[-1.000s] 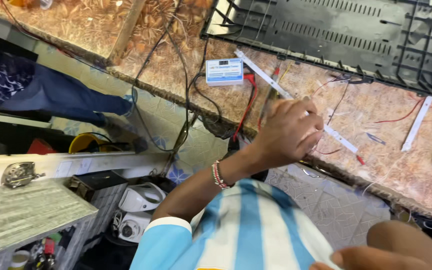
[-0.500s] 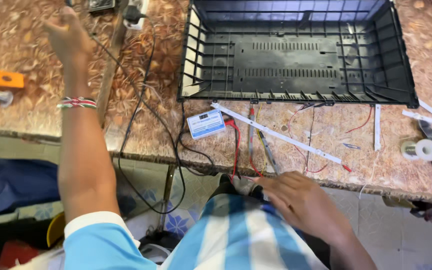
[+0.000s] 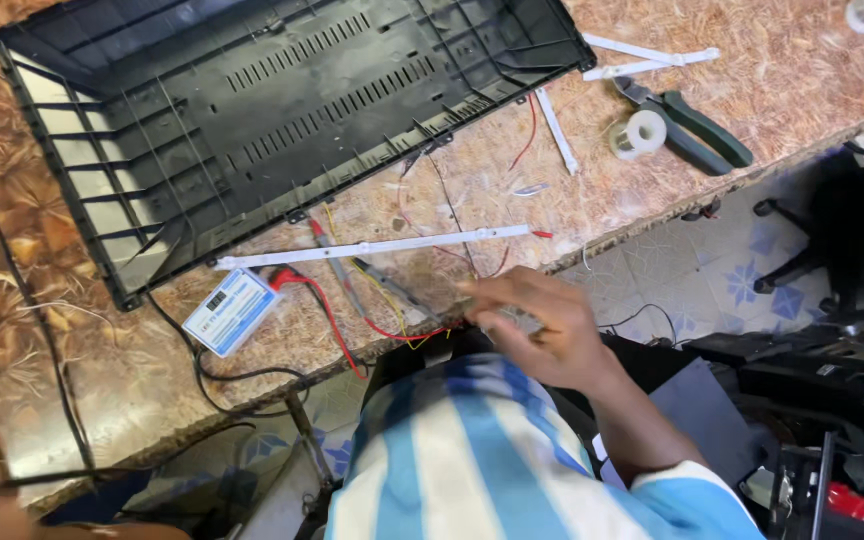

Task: The person solders wires to a small electronic component using a soldering iron and solder wire. They then wrap the connection with electrical tape and continue soldering additional wires to the component.

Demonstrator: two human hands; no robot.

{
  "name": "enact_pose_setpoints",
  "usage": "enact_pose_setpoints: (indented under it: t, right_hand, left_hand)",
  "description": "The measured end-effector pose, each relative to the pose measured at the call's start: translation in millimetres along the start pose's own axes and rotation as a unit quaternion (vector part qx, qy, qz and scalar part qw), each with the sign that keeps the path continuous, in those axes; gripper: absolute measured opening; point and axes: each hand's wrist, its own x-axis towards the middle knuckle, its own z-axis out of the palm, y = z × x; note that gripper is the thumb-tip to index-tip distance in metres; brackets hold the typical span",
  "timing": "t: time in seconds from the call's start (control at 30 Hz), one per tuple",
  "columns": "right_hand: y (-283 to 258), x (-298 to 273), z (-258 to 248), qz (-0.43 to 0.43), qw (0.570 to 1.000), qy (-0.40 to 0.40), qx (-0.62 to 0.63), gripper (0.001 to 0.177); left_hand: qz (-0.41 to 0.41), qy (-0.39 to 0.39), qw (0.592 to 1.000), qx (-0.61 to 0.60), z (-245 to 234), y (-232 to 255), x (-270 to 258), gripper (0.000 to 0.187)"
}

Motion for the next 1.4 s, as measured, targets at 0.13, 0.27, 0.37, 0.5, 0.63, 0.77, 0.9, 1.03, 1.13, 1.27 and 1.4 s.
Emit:
enact_pose_setpoints:
  t: [0.13,0.27,0.37,0.5,0.63,0.77,0.9,1.03,1.13,1.27,1.4]
  right_hand:
    - [-17.6,7.6,-1.8,-0.265,0.963,-0.02,-0.051,0.065]
    - [-0.5,2.7,-22.9,-0.343,0.921,0.163,-0.082,0.098]
    - [61.4,-16.2,-51.7,-0.402,0.88,0.251,0.028,0.057]
    - [83.2,-44.5,-112.1,-0.274,0.881,0.377,-0.077,0.026]
    - [91.1,-70.8,-145.8,-0.113,0.843,0.515,-0.104,0.038]
    - [114.8,-111.8,-147.4,-0.095,0.822,0.559,-0.058,0.039]
    - [116.3,-124.2,-149.7,-0.103,0.814,0.571,-0.04,0.039]
    - [99.2,-119.1,-143.7,-0.088,0.831,0.544,-0.075,0.04]
    - [36.6,-114.9,-139.0,-0.005,0.925,0.369,-0.088,0.038]
    - [99.1,-106.1,-174.1,0.372,0.911,0.101,0.148,0.048]
    - [158.6,-112.9,-136.7,0.334,0.918,0.024,0.213,0.025]
  left_hand:
    - [-0.289,-0.054,0.954,-0.054,138.5,63.4,-78.2,0.058]
    - [0.255,-0.123,0.955,-0.085,303.6,117.9,-89.6,0.028]
    - [0.251,-0.198,0.946,-0.055,360.2,127.3,-95.7,0.022]
    - [0.256,-0.342,0.902,-0.057,419.6,116.5,-69.2,0.025]
    - [0.103,-0.374,0.919,0.07,500.0,69.8,-7.5,0.04]
    - [0.056,-0.262,0.942,0.204,597.0,14.6,34.7,0.085]
    - [0.088,-0.175,0.946,0.26,629.5,-11.3,43.9,0.058]
    - [0.156,-0.113,0.973,0.13,617.1,-4.4,26.5,0.047]
    - [0.092,-0.192,0.976,0.055,551.5,53.9,-6.9,0.053]
    - [-0.097,-0.312,0.945,-0.017,460.7,100.3,-48.3,0.069]
    - [-0.153,-0.293,0.939,-0.092,411.4,69.6,-86.8,0.058]
